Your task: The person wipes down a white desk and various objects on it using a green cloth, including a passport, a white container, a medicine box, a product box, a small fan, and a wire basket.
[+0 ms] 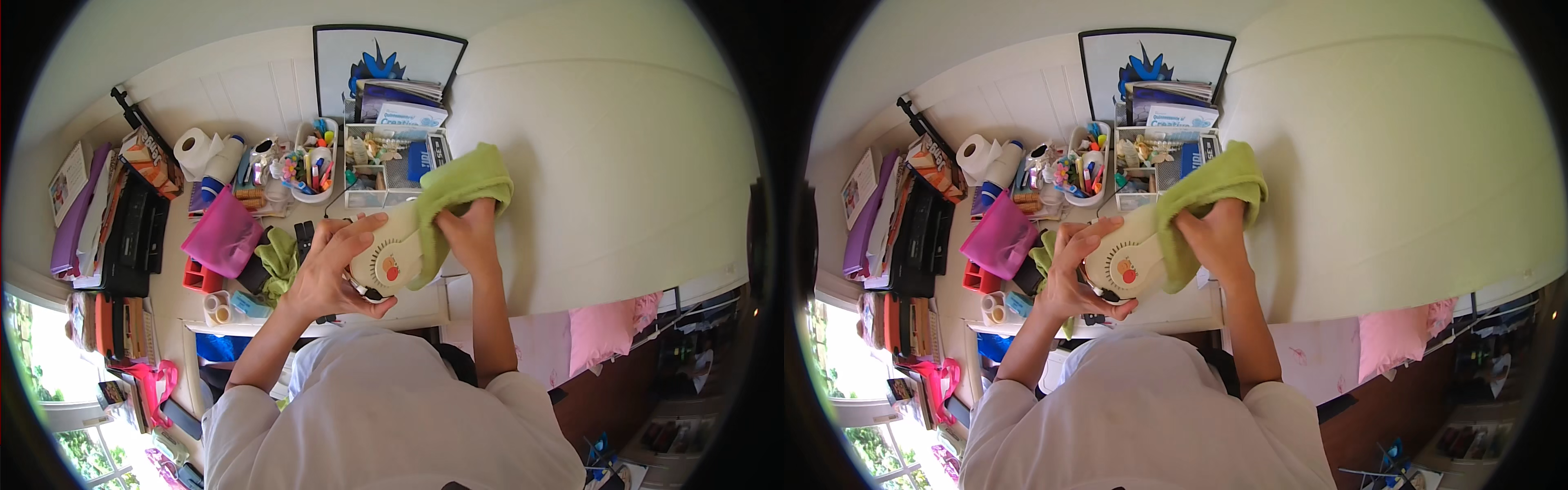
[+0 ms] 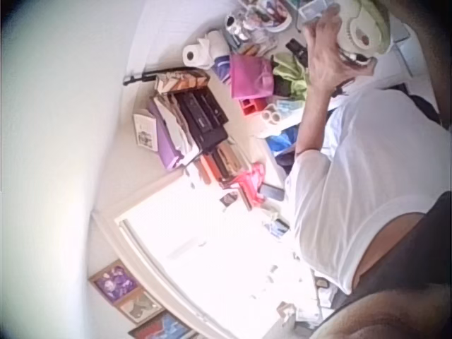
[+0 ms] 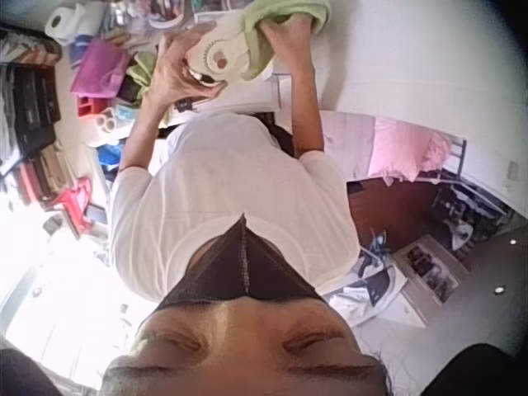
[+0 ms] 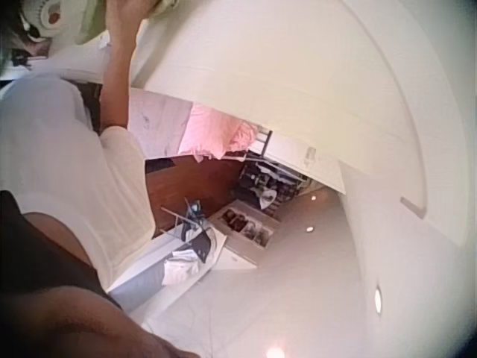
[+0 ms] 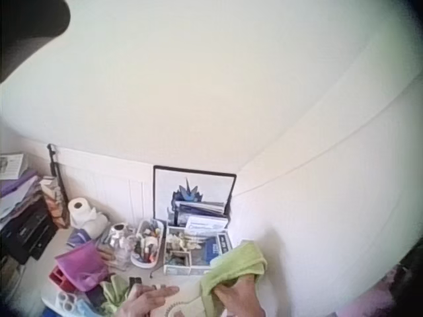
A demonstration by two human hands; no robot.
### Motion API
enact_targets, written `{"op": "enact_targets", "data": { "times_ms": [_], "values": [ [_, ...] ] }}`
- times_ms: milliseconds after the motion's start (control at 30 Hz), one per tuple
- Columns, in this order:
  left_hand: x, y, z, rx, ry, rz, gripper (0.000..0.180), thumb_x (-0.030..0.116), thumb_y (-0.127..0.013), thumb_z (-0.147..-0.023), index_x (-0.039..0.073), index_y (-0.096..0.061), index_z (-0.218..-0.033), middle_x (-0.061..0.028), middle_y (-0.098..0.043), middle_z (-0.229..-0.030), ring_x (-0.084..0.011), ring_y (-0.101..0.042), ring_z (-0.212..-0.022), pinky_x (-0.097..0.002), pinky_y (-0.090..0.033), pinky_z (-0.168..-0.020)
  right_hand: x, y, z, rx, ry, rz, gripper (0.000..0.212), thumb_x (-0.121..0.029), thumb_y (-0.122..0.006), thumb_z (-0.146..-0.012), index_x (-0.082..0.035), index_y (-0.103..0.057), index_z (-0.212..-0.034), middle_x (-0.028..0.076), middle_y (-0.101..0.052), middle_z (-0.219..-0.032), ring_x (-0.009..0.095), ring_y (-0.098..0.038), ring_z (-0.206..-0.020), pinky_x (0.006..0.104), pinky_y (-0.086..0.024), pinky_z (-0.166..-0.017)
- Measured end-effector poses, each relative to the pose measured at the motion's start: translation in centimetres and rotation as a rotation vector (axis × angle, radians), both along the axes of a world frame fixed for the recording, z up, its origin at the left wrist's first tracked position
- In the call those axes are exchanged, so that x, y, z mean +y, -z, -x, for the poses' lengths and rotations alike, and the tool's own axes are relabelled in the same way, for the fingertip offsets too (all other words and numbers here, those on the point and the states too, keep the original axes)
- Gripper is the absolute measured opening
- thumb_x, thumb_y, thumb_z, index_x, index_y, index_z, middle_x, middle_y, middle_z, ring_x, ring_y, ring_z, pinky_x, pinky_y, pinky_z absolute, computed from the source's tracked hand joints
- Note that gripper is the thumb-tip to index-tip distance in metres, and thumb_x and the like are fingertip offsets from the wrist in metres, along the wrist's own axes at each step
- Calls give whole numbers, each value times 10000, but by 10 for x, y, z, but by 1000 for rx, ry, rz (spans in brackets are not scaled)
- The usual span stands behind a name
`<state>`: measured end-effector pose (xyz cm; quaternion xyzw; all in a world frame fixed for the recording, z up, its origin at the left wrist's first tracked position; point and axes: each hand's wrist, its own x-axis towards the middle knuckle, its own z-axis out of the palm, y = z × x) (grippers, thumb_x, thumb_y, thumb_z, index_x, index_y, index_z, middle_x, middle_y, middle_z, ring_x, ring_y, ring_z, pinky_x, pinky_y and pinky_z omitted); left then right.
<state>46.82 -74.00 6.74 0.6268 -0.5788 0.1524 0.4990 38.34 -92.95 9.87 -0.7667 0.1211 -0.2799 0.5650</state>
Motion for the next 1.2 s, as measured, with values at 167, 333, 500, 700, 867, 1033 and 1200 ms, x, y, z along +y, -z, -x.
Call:
{"op": "enact_targets", "data": {
  "times_ms": [167,333,500,700,867,1033,1200],
  "values": [
    [-7,-15,1,118,10,-331,1065,226,-862,-454,54,-264,-1319,-132,-532,-1148,-290,-477,-900,-365,-434,-777,30,6,12,-102,-119,273,397,-182,-750,-608,-39,-592,-942,102,-593,-952,273,-569,-896,388,-432,-803],
    [-6,2,2,168,47,-106,905,230,-837,-479,12,-418,-1251,-142,-523,-1073,-293,-503,-918,-357,-500,-801,22,7,-8,-27,-81,206,327,-79,-676,-684,-1,-576,-986,73,-584,-1000,177,-561,-913,320,-453,-775],
    [-8,9,-9,315,240,128,1099,204,-856,-481,65,-205,-1356,-208,-500,-1171,-275,-533,-1041,-374,-473,-863,-2,10,-2,-204,127,-116,353,-121,-751,-669,-11,-589,-962,71,-607,-924,173,-584,-853,326,-461,-782],
    [-7,5,-14,386,293,224,1102,176,-850,-510,82,-156,-1360,-228,-476,-1214,-314,-504,-1121,-395,-398,-957,10,37,35,-134,2,-39,336,-73,-748,-673,-22,-590,-966,52,-599,-925,153,-577,-849,313,-462,-785],
    [-8,6,-13,352,252,256,1096,192,-852,-517,79,-162,-1360,-243,-472,-1209,-322,-509,-1117,-396,-405,-953,24,30,26,-116,-14,-25,336,-130,-731,-713,-8,-583,-989,83,-583,-974,184,-555,-901,341,-444,-814],
    [-9,6,-9,367,226,272,1086,216,-848,-527,74,-166,-1360,-251,-470,-1211,-322,-511,-1115,-395,-412,-948,46,37,23,-300,100,232,303,-134,-697,-755,-5,-581,-1003,99,-576,-1015,203,-553,-922,351,-435,-826],
    [-4,8,-7,488,170,329,1083,279,-843,-526,61,-178,-1352,-253,-471,-1210,-312,-515,-1108,-389,-413,-948,19,37,25,-272,12,-17,370,-141,-743,-718,-8,-584,-1025,98,-597,-1008,200,-582,-888,327,-465,-786]
  ]
}}
